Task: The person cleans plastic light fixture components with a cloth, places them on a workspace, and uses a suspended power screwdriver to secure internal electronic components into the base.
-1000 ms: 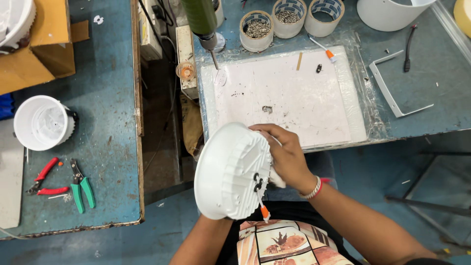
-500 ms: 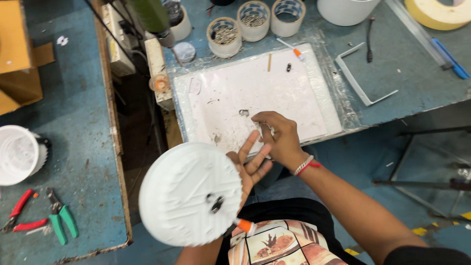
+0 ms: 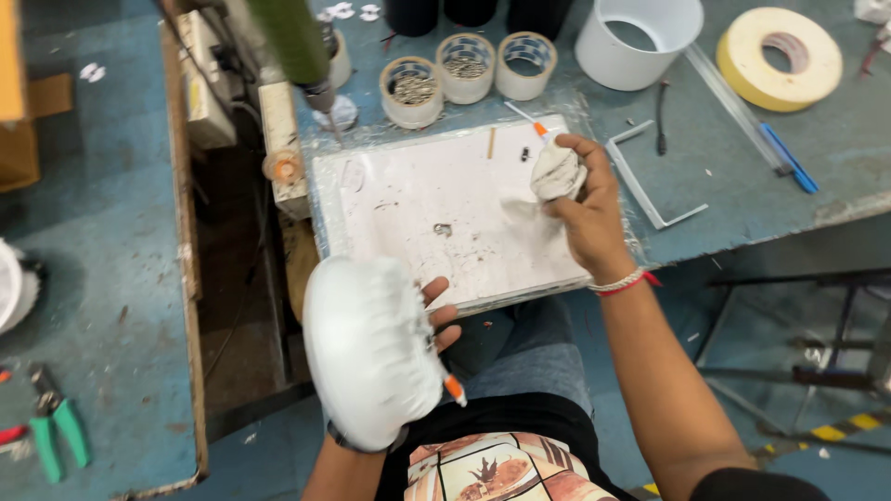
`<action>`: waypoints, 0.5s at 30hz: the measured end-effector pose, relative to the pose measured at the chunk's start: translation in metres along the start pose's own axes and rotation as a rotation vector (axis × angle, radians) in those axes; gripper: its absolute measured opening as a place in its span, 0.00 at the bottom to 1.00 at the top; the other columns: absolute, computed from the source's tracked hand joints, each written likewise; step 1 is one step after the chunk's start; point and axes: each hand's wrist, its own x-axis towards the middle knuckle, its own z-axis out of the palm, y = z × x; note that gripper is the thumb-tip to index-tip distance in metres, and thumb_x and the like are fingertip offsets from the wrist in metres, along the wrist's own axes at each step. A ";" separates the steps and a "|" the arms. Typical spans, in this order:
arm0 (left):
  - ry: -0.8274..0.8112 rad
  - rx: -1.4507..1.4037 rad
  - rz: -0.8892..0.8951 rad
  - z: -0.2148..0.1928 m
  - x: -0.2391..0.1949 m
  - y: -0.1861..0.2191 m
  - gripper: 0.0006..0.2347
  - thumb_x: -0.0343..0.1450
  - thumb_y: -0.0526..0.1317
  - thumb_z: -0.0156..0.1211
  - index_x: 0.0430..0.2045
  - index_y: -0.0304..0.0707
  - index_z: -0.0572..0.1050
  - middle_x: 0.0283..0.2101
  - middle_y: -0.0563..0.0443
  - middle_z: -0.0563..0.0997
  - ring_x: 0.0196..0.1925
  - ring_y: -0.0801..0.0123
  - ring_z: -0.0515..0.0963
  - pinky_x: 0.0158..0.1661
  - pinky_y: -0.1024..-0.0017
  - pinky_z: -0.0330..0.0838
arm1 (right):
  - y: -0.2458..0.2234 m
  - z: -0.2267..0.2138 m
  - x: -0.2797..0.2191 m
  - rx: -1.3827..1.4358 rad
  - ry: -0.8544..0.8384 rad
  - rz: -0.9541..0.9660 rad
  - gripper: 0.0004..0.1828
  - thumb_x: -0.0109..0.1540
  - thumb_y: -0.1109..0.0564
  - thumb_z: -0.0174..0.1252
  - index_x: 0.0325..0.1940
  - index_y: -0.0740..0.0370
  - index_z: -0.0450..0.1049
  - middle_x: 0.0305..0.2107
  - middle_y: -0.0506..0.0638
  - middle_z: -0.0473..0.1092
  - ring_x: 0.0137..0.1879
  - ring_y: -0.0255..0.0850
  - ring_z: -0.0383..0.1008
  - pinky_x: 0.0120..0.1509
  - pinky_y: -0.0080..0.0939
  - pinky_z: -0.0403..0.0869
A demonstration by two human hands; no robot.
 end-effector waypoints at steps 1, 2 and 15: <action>-0.153 -0.030 0.011 -0.006 0.002 -0.001 0.20 0.81 0.48 0.43 0.59 0.30 0.70 0.62 0.30 0.73 0.57 0.44 0.78 0.55 0.53 0.76 | -0.004 0.002 0.001 0.009 -0.038 0.050 0.30 0.54 0.74 0.58 0.61 0.64 0.69 0.47 0.45 0.71 0.53 0.32 0.73 0.59 0.30 0.73; -0.306 -0.056 0.025 -0.010 0.006 -0.001 0.18 0.85 0.45 0.42 0.60 0.27 0.68 0.59 0.30 0.75 0.57 0.45 0.79 0.55 0.51 0.76 | -0.005 0.005 0.000 0.045 -0.041 0.077 0.26 0.57 0.74 0.58 0.59 0.65 0.70 0.48 0.47 0.73 0.54 0.33 0.74 0.60 0.31 0.74; 0.085 0.377 0.232 0.042 0.008 0.017 0.29 0.76 0.55 0.47 0.59 0.21 0.68 0.56 0.37 0.79 0.57 0.58 0.79 0.57 0.63 0.74 | -0.081 0.046 -0.046 0.344 -0.358 -0.060 0.21 0.64 0.63 0.58 0.63 0.68 0.71 0.60 0.58 0.71 0.66 0.48 0.71 0.70 0.47 0.74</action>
